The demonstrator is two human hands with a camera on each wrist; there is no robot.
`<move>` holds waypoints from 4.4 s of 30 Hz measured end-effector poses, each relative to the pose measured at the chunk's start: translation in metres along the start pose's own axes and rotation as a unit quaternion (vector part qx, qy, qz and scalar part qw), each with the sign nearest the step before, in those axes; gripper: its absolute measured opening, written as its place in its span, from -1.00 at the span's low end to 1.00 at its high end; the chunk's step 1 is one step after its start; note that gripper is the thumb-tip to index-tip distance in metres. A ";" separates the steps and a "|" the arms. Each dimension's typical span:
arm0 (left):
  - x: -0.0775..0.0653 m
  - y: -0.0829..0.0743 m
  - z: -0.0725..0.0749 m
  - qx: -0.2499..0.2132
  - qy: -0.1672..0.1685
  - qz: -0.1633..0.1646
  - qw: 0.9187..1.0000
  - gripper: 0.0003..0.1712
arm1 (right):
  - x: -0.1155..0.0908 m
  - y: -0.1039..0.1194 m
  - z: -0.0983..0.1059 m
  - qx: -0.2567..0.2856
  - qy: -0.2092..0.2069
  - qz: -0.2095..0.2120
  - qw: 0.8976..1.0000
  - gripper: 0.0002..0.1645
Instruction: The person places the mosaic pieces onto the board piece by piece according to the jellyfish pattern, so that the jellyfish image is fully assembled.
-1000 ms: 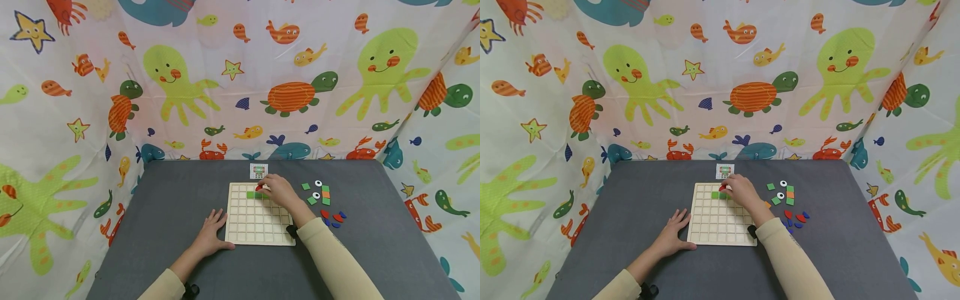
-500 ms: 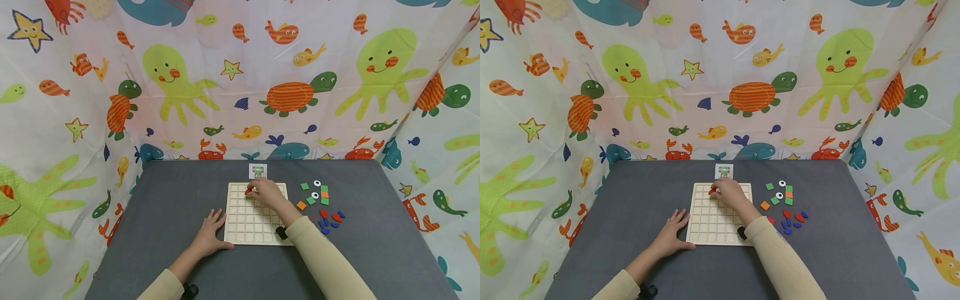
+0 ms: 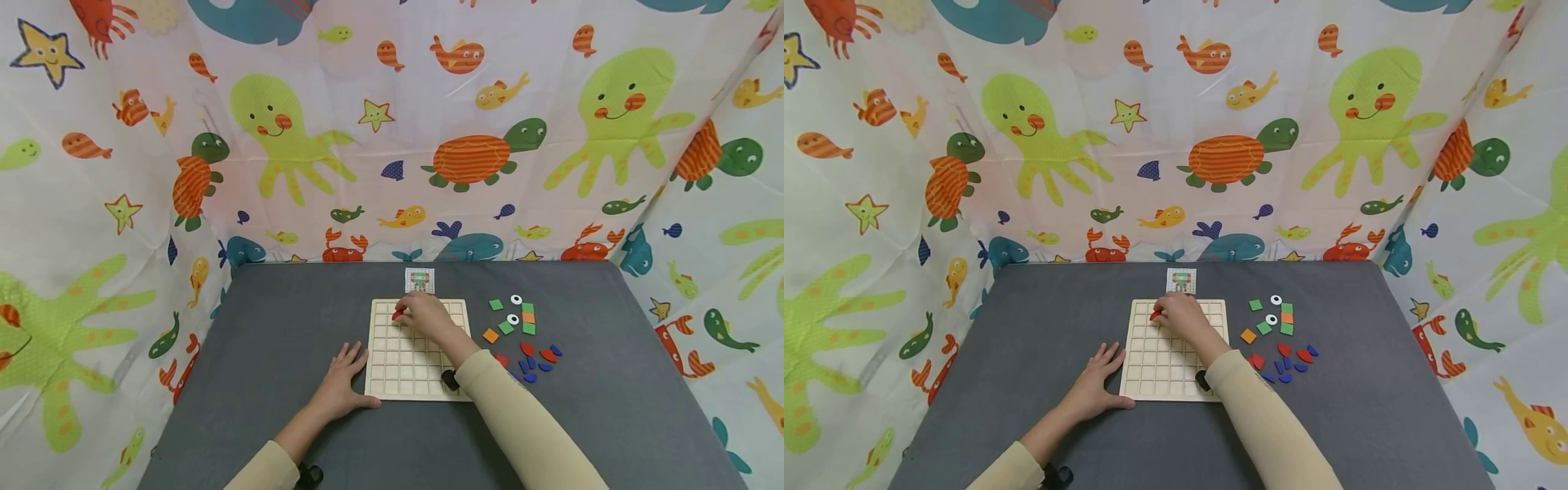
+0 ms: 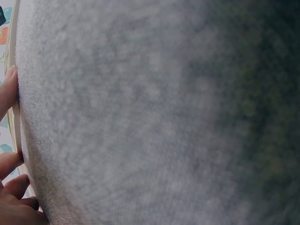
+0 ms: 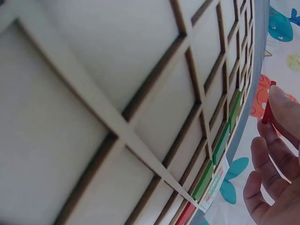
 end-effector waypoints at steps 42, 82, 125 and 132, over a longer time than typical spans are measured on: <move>0.002 0.002 -0.002 0.006 0.004 0.006 1.000 0.35 | 0.009 0.003 -0.011 -0.016 0.020 -0.035 0.999 -0.65; 0.003 -0.002 0.000 0.007 0.007 0.002 1.000 0.33 | -0.059 -0.035 0.053 0.053 -0.087 -0.076 0.992 -0.63; 0.001 0.000 -0.001 0.000 0.007 0.008 1.000 0.33 | -0.146 -0.137 0.081 0.052 -0.124 -0.184 0.974 -0.59; 0.001 0.000 -0.002 0.005 0.010 0.011 1.000 0.33 | -0.156 -0.150 0.086 0.062 -0.117 -0.206 0.970 -0.60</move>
Point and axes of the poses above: each hand's wrist, its own x-axis towards the middle knuckle, its own z-axis out of the back of the hand, y = z × x, the point moved 3 cm from there along x, towards the middle knuckle, and after that the axes turned 2 degrees about -z, right-handed, at the moved point
